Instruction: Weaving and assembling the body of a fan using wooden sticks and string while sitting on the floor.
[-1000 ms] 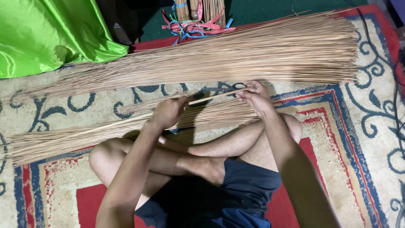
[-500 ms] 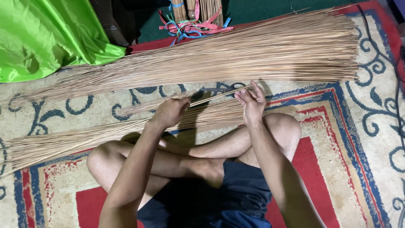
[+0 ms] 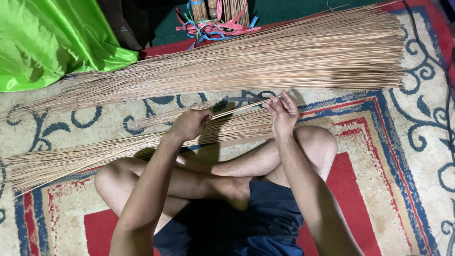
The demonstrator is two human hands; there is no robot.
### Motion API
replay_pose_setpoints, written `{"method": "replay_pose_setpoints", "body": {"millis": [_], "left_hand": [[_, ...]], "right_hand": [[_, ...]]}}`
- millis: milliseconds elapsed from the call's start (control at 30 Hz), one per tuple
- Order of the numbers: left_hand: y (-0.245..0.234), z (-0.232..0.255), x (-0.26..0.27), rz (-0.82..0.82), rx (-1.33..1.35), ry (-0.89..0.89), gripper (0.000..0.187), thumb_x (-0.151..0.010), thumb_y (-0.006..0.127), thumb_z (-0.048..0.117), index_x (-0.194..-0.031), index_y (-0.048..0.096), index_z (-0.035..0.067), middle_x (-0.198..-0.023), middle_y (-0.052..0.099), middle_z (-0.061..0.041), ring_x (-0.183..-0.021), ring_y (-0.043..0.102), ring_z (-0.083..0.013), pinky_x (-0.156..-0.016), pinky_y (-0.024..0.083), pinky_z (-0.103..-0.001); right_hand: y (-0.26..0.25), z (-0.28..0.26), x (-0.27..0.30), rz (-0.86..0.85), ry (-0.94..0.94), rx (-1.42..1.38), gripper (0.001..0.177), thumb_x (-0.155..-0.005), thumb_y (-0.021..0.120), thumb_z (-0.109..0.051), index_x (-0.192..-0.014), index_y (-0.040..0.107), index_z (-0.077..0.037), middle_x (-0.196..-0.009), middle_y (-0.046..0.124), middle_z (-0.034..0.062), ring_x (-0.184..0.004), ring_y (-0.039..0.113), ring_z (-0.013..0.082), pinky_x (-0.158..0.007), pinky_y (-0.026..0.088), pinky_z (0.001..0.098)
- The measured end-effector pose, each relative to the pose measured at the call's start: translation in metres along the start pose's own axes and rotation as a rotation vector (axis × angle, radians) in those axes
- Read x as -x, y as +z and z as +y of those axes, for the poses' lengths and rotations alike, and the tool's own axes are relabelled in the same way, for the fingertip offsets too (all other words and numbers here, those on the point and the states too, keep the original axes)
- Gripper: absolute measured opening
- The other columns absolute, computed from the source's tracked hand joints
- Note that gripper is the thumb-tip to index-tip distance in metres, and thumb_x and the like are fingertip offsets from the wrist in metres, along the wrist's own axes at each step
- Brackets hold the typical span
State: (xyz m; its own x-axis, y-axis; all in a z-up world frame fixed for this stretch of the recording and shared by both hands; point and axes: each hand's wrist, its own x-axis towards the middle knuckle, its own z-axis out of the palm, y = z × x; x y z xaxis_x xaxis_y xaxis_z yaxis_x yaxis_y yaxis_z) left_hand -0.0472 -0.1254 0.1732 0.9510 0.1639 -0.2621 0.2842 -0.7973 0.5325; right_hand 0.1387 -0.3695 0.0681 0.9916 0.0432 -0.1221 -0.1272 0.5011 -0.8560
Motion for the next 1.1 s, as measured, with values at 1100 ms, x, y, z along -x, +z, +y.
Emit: {"method": "replay_pose_setpoints", "body": {"millis": [1100], "left_hand": [[0.038, -0.012, 0.004, 0.015, -0.27, -0.047, 0.02, -0.096, 0.052, 0.022, -0.099, 0.071, 0.024, -0.092, 0.078, -0.006, -0.093, 0.076, -0.0319, -0.081, 0.061, -0.048]], "right_hand": [[0.055, -0.08, 0.064, -0.392, -0.803, 1.02, 0.041, -0.099, 0.065, -0.018, -0.138, 0.06, -0.007, -0.138, 0.054, 0.0148, -0.133, 0.047, 0.0315, -0.118, 0.03, 0.0495]]}}
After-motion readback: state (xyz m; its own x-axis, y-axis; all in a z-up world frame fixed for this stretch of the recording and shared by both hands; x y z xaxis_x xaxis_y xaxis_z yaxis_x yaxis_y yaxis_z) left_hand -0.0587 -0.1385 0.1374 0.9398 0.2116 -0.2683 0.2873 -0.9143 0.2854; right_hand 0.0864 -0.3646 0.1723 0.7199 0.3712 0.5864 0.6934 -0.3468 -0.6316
